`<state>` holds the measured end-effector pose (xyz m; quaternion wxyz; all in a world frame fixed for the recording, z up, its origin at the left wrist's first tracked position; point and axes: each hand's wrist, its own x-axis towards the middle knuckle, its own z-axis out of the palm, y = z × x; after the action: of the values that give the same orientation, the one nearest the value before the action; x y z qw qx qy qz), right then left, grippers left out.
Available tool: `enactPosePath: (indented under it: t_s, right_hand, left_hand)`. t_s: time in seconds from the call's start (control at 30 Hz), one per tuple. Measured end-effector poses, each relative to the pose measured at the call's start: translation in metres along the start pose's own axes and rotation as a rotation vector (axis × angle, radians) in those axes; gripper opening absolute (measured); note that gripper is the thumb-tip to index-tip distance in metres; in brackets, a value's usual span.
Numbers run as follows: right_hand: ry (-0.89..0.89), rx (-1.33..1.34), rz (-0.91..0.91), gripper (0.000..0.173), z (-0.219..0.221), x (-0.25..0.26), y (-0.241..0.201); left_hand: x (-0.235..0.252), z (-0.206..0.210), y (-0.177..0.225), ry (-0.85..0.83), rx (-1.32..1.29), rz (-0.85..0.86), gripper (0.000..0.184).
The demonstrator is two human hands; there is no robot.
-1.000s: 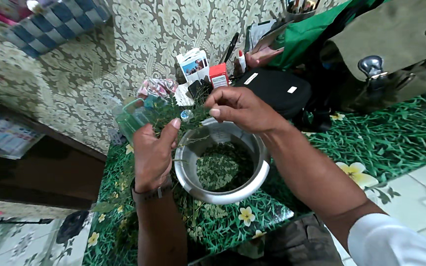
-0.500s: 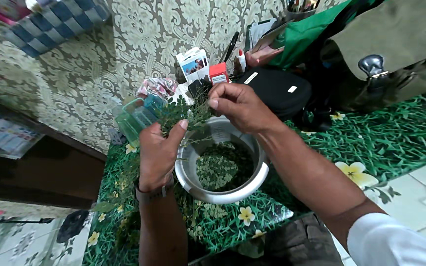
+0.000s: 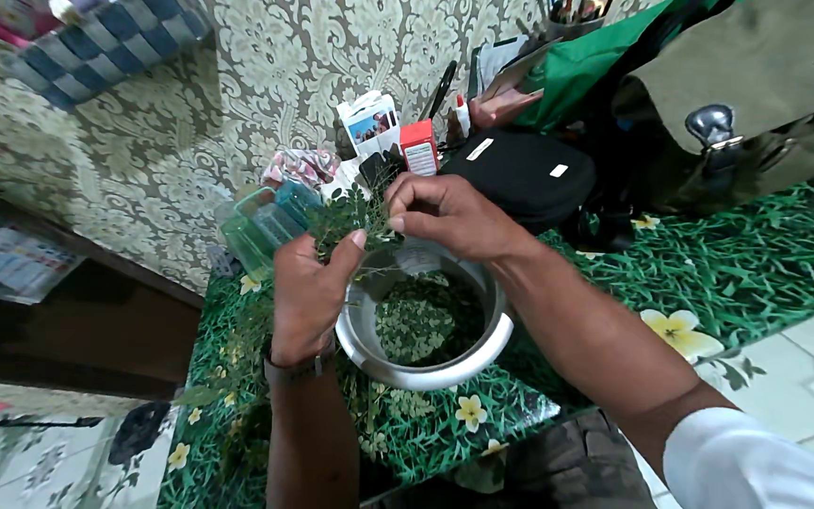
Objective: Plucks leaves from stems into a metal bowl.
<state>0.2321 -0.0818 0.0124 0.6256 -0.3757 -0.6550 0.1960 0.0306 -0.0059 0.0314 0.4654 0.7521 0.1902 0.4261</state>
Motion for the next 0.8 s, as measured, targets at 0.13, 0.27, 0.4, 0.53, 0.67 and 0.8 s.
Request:
enactPosePath:
  t_s: [0.13, 0.27, 0.4, 0.53, 0.67, 0.8]
  right_hand:
    - [0.129, 0.170, 0.003, 0.011, -0.003, 0.003, 0.005]
    - [0.189, 0.173, -0.002, 0.013, -0.014, 0.002, 0.003]
    - [0.045, -0.038, 0.045, 0.011, -0.023, 0.000, -0.005]
    - [-0.054, 0.029, -0.004, 0.019, -0.020, 0.000, 0.000]
    - [0.007, 0.054, -0.049, 0.012, -0.005, 0.001, 0.000]
    - [0.118, 0.163, -0.036, 0.011, -0.005, 0.003, 0.005]
  left_hand:
    - [0.000, -0.004, -0.001, 0.012, 0.031, 0.001, 0.007]
    - [0.000, -0.007, 0.001, 0.032, -0.050, -0.010, 0.007]
    - [0.000, -0.013, 0.002, 0.039, -0.080, -0.049, 0.005]
    - [0.001, -0.013, 0.002, 0.047, -0.129, -0.034, 0.007]
    - [0.001, -0.014, -0.002, 0.008, -0.120, -0.019, 0.003]
    - [0.001, -0.015, -0.002, 0.024, -0.111, -0.024, 0.004]
